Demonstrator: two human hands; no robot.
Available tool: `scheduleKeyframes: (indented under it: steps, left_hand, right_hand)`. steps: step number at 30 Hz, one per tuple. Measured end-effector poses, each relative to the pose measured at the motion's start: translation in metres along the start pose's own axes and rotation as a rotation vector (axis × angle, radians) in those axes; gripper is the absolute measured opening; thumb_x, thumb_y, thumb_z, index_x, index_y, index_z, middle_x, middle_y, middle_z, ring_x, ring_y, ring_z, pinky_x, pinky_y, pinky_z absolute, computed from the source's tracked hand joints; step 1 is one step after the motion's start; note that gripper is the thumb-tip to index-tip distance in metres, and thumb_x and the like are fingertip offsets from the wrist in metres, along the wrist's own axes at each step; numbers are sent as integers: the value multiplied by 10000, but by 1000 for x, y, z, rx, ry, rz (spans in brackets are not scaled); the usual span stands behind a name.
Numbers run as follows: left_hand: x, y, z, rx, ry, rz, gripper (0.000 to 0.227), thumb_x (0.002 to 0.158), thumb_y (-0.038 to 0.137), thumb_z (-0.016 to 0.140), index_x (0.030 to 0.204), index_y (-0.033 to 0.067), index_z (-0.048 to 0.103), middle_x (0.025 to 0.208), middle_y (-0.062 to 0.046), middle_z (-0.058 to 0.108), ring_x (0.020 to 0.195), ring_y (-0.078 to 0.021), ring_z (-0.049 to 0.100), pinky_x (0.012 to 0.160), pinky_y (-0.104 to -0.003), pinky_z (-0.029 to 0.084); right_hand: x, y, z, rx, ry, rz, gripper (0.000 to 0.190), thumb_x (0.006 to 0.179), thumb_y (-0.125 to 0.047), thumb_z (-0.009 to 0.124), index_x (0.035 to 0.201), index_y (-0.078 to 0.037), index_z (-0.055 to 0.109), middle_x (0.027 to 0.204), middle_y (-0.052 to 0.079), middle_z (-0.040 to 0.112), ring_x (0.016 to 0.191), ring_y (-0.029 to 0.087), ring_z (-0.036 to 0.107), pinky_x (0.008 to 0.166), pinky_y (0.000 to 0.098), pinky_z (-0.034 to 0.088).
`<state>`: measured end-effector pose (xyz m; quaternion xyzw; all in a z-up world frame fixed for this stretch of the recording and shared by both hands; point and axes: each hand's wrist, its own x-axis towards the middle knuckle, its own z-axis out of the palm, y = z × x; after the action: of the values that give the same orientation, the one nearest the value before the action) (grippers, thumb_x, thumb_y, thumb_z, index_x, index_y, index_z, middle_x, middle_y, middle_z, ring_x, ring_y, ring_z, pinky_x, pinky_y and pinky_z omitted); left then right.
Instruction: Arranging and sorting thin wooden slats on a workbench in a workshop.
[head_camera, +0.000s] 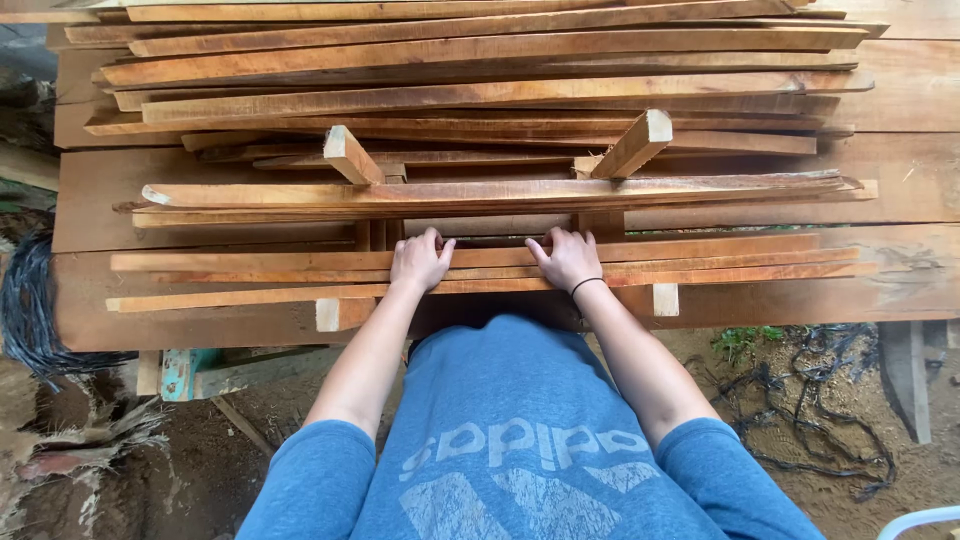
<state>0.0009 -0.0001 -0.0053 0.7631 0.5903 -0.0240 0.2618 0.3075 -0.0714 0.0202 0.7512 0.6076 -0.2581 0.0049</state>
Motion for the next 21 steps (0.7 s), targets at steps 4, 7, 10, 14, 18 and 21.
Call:
scheduleKeyframes:
  steps: [4,7,10,14,18,21]
  left_hand:
    - [-4,-2,3,46,275,112,285,996,509,554,924,241,618,869,-2,682,967,-256,694,890,-417,498]
    - [-1,-3,6,56,166,65,345,1005,531,523,979,239,704,956,-25,721,1021,-271,689,914,-423,504]
    - [-1,0,-1,51,-127,-68,551,1006,611,402,1128,211,761,1098,-93,783,1138,-328,699,1021,-460,450]
    - [-1,5,-2,74,-13,-14,490,1027,560,405,1071,205,740,1066,-87,770,1101,-304,705,1060,-452,427]
    - [-1,5,-5,102,-72,-74,490,1013,594,383,1063,197,666,1031,-107,781,1127,-312,705,1093,-471,389]
    - [2,2,-2,119,-87,-66,531,1022,622,343,1106,184,631,1082,-128,773,1179,-319,682,1116,-477,366]
  right_hand:
    - [-2,2,3,-44,269,-126,430,1017,-637,503,975,-253,692,953,-30,676,1018,179,673,1088,425,430]
    - [-2,6,7,-43,264,-123,357,993,-558,558,970,-256,748,975,-15,680,986,218,683,939,404,532]
    - [0,3,5,-6,77,-51,403,984,-571,515,1076,-270,767,1010,11,750,1024,249,710,966,414,549]
    - [0,3,1,-74,125,-75,450,942,-632,540,1060,-238,720,1026,33,740,1063,252,695,1035,420,477]
    - [3,-2,-5,-28,-82,42,651,938,-802,439,1126,-201,605,1112,83,749,1194,253,664,1150,414,361]
    - [-9,-15,-24,-21,-91,47,626,968,-759,435,1187,-192,583,1145,121,745,1224,277,643,1150,434,337]
